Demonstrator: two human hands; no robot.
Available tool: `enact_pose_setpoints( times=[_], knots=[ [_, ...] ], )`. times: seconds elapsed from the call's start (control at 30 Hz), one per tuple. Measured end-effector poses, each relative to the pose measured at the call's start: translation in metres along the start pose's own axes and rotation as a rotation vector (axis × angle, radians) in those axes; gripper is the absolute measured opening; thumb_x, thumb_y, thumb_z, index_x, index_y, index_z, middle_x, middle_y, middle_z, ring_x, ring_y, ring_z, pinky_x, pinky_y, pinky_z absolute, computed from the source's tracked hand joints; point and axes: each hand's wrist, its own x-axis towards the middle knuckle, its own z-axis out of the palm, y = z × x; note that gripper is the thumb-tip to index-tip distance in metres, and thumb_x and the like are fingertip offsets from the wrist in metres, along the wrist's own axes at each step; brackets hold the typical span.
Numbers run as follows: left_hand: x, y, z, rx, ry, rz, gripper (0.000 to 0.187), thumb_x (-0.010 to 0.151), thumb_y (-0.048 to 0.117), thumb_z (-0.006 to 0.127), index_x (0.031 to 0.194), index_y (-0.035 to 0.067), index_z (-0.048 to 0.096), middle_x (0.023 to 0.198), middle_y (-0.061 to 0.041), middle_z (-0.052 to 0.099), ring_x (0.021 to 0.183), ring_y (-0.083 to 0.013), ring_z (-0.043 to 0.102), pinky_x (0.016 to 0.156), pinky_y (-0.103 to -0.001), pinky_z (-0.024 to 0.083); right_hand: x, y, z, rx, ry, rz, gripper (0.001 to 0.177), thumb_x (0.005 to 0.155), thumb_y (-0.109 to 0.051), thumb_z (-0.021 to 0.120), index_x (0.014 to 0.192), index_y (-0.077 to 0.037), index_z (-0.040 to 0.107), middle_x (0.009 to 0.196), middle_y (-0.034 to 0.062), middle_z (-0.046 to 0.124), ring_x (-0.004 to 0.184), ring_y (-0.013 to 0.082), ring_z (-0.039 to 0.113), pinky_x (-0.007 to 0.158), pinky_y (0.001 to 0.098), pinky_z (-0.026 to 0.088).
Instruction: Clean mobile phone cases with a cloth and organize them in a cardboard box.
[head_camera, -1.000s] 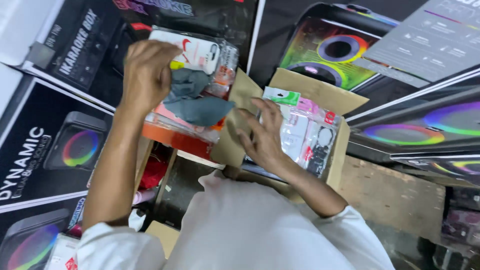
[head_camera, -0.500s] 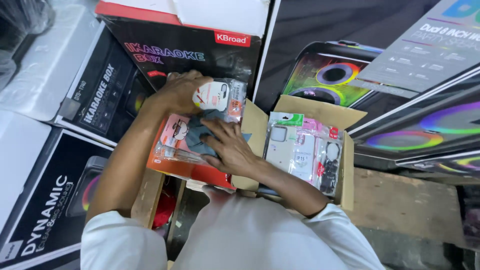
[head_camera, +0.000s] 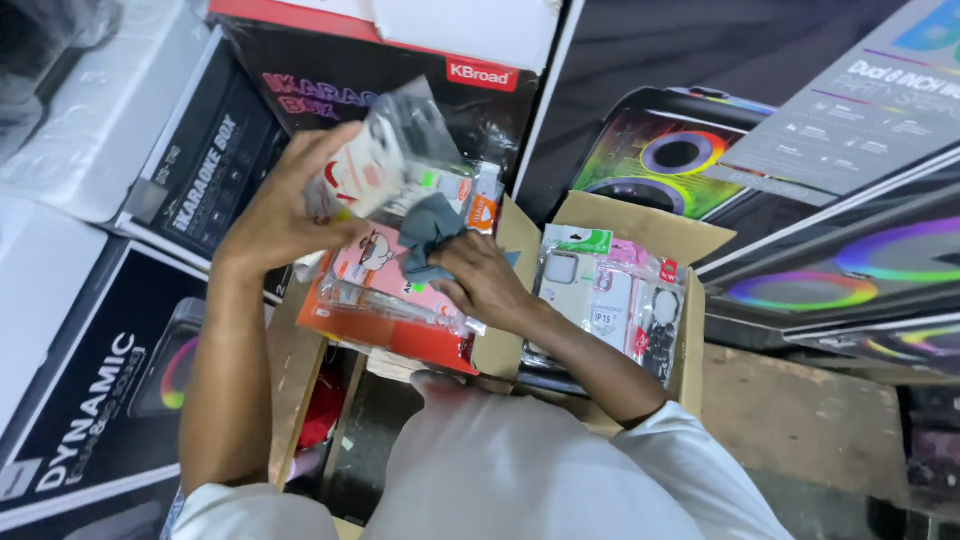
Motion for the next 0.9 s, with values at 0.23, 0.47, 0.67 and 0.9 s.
enact_pose_setpoints(
  times=[0.23,0.47,0.67,0.9],
  knots=[
    [-0.071,-0.042,0.085,-1.73,0.485,-0.226,0.068,0.093,0.037,0.061,0.146,-0.004,0.05,0.143,-0.03,0.055,0.123,-0.0476,0.057,0.104,-0.064,0.043,0.024,-0.055,-0.045,0.152,0.411,-0.036,0.035,0.102,-0.019,0.062,0.132,-0.001,0.061,0.112,0.0179,0.064,0.095,0.0401,0.059,0.087,0.0506,0.048],
    [-0.071,-0.038,0.228,-1.758,0.485,-0.631,0.045,0.096,0.041,0.062,0.125,0.007,0.069,0.121,-0.019,0.072,0.107,-0.0298,0.069,0.099,-0.05,0.053,0.033,-0.059,-0.081,-0.284,0.446,-0.192,0.035,0.106,-0.033,0.049,0.129,-0.018,0.072,0.111,0.0092,0.055,0.101,0.0333,0.053,0.094,0.0499,0.043],
    [-0.068,0.004,0.263,-1.772,0.35,-0.627,0.049,0.098,0.037,0.057,0.131,0.002,0.064,0.132,-0.024,0.065,0.12,-0.0355,0.064,0.108,-0.056,0.047,0.021,-0.043,-0.105,-0.197,0.53,-0.024,0.04,0.107,-0.03,0.052,0.138,-0.008,0.063,0.106,0.0133,0.053,0.09,0.0356,0.055,0.084,0.0479,0.046],
    [-0.118,-0.065,0.279,-1.654,0.431,-0.679,0.052,0.098,0.04,0.055,0.137,0.005,0.059,0.134,-0.023,0.064,0.124,-0.0332,0.062,0.114,-0.056,0.042,0.01,-0.037,-0.126,0.01,0.524,0.054,0.036,0.108,-0.03,0.047,0.127,-0.006,0.066,0.107,0.0131,0.055,0.097,0.0373,0.06,0.085,0.0459,0.05]
  ],
)
